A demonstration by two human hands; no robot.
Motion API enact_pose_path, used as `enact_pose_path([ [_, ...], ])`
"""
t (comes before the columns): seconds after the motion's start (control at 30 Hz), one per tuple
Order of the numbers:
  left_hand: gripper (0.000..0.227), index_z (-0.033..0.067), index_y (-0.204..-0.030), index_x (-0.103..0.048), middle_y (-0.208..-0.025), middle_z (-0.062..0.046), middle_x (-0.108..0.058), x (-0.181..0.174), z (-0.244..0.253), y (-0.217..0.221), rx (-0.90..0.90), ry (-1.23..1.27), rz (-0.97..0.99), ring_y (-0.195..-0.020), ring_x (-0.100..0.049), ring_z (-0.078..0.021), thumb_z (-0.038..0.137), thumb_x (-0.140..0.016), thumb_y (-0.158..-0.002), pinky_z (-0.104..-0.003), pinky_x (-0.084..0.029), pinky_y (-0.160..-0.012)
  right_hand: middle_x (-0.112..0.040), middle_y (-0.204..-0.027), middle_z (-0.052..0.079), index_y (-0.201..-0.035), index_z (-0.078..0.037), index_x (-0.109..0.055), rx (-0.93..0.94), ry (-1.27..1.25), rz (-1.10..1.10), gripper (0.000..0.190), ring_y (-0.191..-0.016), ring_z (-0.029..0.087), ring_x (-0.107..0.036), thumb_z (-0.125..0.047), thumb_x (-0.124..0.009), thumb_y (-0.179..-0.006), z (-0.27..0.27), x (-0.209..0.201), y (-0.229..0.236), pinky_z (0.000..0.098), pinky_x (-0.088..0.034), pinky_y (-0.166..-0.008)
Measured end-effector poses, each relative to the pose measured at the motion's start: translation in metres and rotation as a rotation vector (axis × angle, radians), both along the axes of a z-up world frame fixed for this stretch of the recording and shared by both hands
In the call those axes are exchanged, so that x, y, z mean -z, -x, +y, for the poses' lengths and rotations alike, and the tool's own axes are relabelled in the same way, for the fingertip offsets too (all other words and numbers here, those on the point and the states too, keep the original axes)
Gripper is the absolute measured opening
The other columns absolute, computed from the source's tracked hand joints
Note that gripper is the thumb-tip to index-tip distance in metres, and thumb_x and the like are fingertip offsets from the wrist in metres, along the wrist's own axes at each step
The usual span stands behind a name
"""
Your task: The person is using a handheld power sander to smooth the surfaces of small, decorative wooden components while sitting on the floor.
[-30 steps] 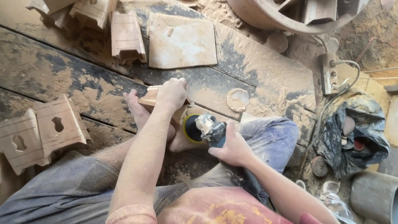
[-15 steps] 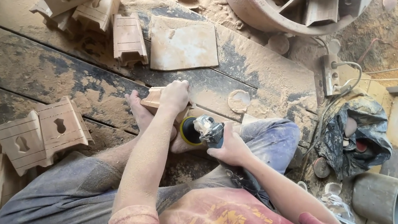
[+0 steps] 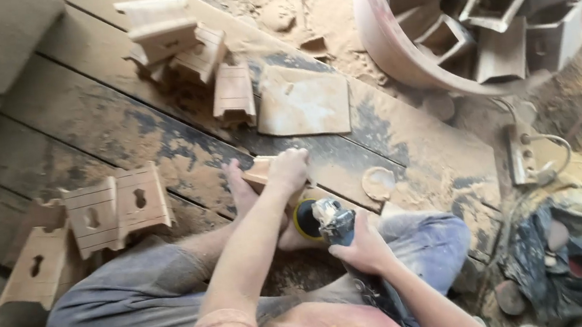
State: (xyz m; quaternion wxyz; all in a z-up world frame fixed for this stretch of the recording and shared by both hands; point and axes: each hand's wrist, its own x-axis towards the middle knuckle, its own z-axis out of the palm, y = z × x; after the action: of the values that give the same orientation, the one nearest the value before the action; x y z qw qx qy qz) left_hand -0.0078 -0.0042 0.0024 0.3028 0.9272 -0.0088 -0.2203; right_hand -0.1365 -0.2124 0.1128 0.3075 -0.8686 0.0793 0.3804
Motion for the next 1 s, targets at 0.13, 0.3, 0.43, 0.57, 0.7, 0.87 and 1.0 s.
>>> enact_pose_path([
  [0.13, 0.021, 0.0167, -0.097, -0.068, -0.104, -0.015, -0.071, 0.023, -0.007, -0.002, -0.045, -0.053, -0.119, -0.102, -0.069, -0.0388, 0.016, -0.048, -0.089, -0.054, -0.053, -0.087, -0.065, -0.115, 0.023, -0.117, -0.007, -0.036, -0.079, 0.049, -0.123, 0.069, -0.106, 0.037, -0.065, -0.037, -0.077, -0.07, 0.003, 0.006, 0.002, 0.0448, -0.05, -0.09],
  [0.3, 0.027, 0.0153, -0.103, -0.072, -0.104, -0.016, -0.072, 0.03, -0.015, -0.003, -0.005, -0.139, -0.126, -0.098, -0.071, -0.0395, 0.015, -0.048, -0.092, -0.052, -0.057, -0.084, -0.063, -0.115, 0.02, -0.122, -0.008, -0.04, -0.054, -0.003, -0.176, 0.073, -0.108, 0.034, -0.065, -0.034, -0.08, -0.066, -0.01, 0.031, 0.004, 0.0437, -0.049, -0.094],
  [0.43, 0.023, 0.0163, -0.101, -0.07, -0.105, -0.016, -0.07, 0.022, -0.009, -0.002, -0.097, -0.084, -0.12, -0.101, -0.069, -0.0407, 0.017, -0.05, -0.091, -0.055, -0.055, -0.087, -0.065, -0.126, 0.024, -0.129, -0.001, -0.044, -0.015, -0.012, -0.293, 0.092, -0.119, 0.036, -0.065, -0.035, -0.091, -0.058, -0.042, 0.075, 0.0, 0.042, -0.049, -0.101],
  [0.57, 0.025, 0.0172, -0.099, -0.072, -0.108, -0.015, -0.071, -0.005, 0.004, -0.005, -0.122, -0.015, -0.094, -0.104, -0.067, -0.0389, 0.021, -0.059, -0.078, -0.049, -0.055, -0.088, -0.067, -0.087, 0.019, -0.116, -0.009, -0.043, 0.311, 0.022, -0.396, 0.083, -0.073, 0.033, -0.065, -0.023, -0.091, -0.049, -0.024, 0.053, 0.003, 0.0375, -0.051, -0.074],
  [0.7, 0.021, 0.0133, -0.098, -0.07, -0.103, -0.017, -0.073, 0.016, 0.013, -0.012, -0.122, 0.022, -0.168, -0.097, -0.07, -0.0409, 0.014, -0.053, -0.086, -0.051, -0.055, -0.083, -0.065, -0.08, 0.017, -0.118, -0.008, -0.05, 0.583, -0.094, -0.538, 0.078, -0.063, 0.031, -0.062, -0.005, -0.087, -0.049, -0.018, 0.029, 0.002, 0.0347, -0.048, -0.068],
  [0.87, 0.023, 0.0089, -0.096, -0.06, -0.102, -0.019, -0.064, -0.029, 0.05, 0.008, -0.289, 0.097, -0.198, -0.096, -0.064, -0.0416, 0.001, -0.042, -0.083, -0.053, -0.051, -0.083, -0.066, -0.09, 0.018, -0.124, -0.007, -0.052, 0.637, -0.156, -0.445, 0.082, -0.075, 0.032, -0.063, -0.002, -0.089, -0.051, -0.035, 0.028, 0.001, 0.0359, -0.048, -0.075],
  [1.0, 0.023, 0.0134, -0.094, -0.058, -0.1, -0.018, -0.056, -0.006, 0.065, 0.022, -0.441, 0.128, -0.255, -0.096, -0.062, -0.0447, 0.003, -0.046, -0.078, -0.057, -0.043, -0.085, -0.068, -0.101, 0.02, -0.129, -0.004, -0.054, 0.661, -0.22, -0.349, 0.085, -0.088, 0.033, -0.064, 0.0, -0.091, -0.053, -0.051, 0.026, -0.003, 0.0372, -0.048, -0.082],
])
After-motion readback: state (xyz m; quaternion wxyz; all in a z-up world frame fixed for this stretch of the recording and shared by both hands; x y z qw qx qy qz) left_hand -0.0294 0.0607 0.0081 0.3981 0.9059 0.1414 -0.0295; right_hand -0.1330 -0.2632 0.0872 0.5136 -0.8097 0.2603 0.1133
